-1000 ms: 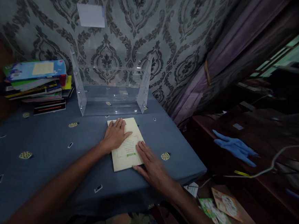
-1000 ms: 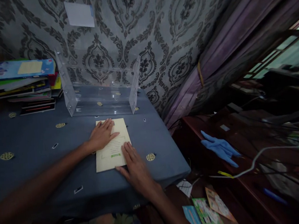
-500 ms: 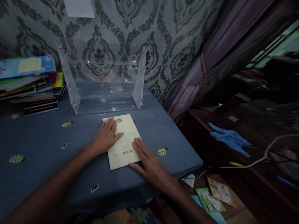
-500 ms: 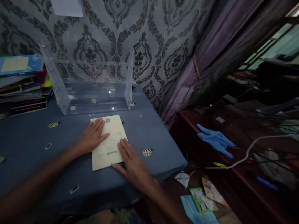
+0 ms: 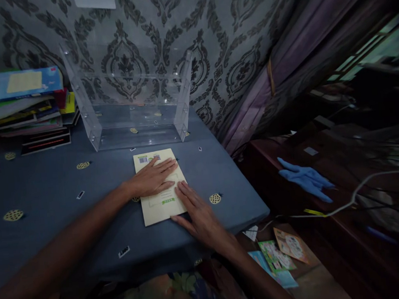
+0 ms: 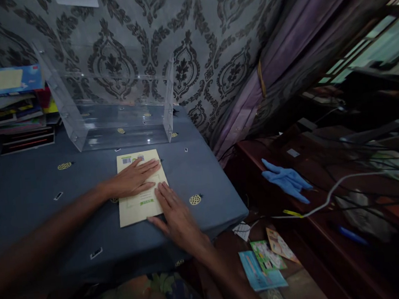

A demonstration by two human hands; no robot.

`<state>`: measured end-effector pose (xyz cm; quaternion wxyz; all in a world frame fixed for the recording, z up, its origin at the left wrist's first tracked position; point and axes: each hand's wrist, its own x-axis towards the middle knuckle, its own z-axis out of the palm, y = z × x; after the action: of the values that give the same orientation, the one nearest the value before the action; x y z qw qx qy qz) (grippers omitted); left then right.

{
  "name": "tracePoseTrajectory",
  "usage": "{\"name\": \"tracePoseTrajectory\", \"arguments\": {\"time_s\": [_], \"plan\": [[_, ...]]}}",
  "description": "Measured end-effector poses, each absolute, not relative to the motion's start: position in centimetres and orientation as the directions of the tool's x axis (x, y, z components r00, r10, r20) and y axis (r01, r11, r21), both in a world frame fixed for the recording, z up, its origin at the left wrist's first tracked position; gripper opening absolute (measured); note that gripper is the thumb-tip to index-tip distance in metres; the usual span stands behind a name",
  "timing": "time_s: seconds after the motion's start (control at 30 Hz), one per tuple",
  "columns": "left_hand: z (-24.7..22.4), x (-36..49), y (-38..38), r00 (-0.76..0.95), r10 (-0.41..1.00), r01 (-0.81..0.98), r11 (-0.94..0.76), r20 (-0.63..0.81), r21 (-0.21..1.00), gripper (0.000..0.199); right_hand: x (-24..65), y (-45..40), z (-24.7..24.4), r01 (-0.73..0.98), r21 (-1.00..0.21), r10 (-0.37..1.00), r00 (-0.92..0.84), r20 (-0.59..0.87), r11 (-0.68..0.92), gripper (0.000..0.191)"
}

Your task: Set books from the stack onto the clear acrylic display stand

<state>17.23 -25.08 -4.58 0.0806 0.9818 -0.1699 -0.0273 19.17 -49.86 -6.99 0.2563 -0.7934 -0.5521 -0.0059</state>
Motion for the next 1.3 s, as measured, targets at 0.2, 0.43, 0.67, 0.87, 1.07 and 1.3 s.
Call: {"name": "tracePoseTrajectory", "arguments": {"time_s": [0.2, 0.43, 0.67, 0.87, 1.07, 1.3], "plan": [[-4.5, 17.4, -26.4, 0.941, -0.339, -0.333, -0.921, 0.007, 0.202, 0.056, 19.3, -49.9, -7.2, 0.875, -0.409, 0.860, 0.401, 0.316, -0.258, 0.083], [-5.3, 15.3, -29.6, 0.996, -0.045, -0.053, -0.994, 0.076, 0.095, 0.056, 19.5, -49.9, -8.0, 0.874, -0.419, 0.854, 0.400, 0.332, -0.246, 0.079], [-5.7, 12.5, -30.9, 0.975, 0.176, 0.169, -0.984, 0.137, 0.063, 0.063, 19.5, -49.9, -8.0, 0.881, -0.408, 0.860, 0.386, 0.332, -0.238, 0.076], [-5.6, 11.5, -30.4, 0.988, 0.107, 0.101, -0.993, 0.110, 0.060, 0.064, 19.5, -49.9, -8.3, 0.889, -0.396, 0.852, 0.381, 0.359, -0.231, 0.074], [-4.8, 12.1, -28.8, 0.984, -0.175, -0.179, -0.978, 0.040, 0.107, 0.060, 19.7, -49.8, -9.0, 0.903, -0.369, 0.833, 0.371, 0.410, -0.221, 0.074], [-3.6, 10.3, -29.6, 0.960, -0.279, -0.278, -0.954, 0.006, 0.113, 0.075, 21.6, -50.3, -10.6, 0.948, -0.276, 0.836, 0.275, 0.475, -0.156, 0.061]]}}
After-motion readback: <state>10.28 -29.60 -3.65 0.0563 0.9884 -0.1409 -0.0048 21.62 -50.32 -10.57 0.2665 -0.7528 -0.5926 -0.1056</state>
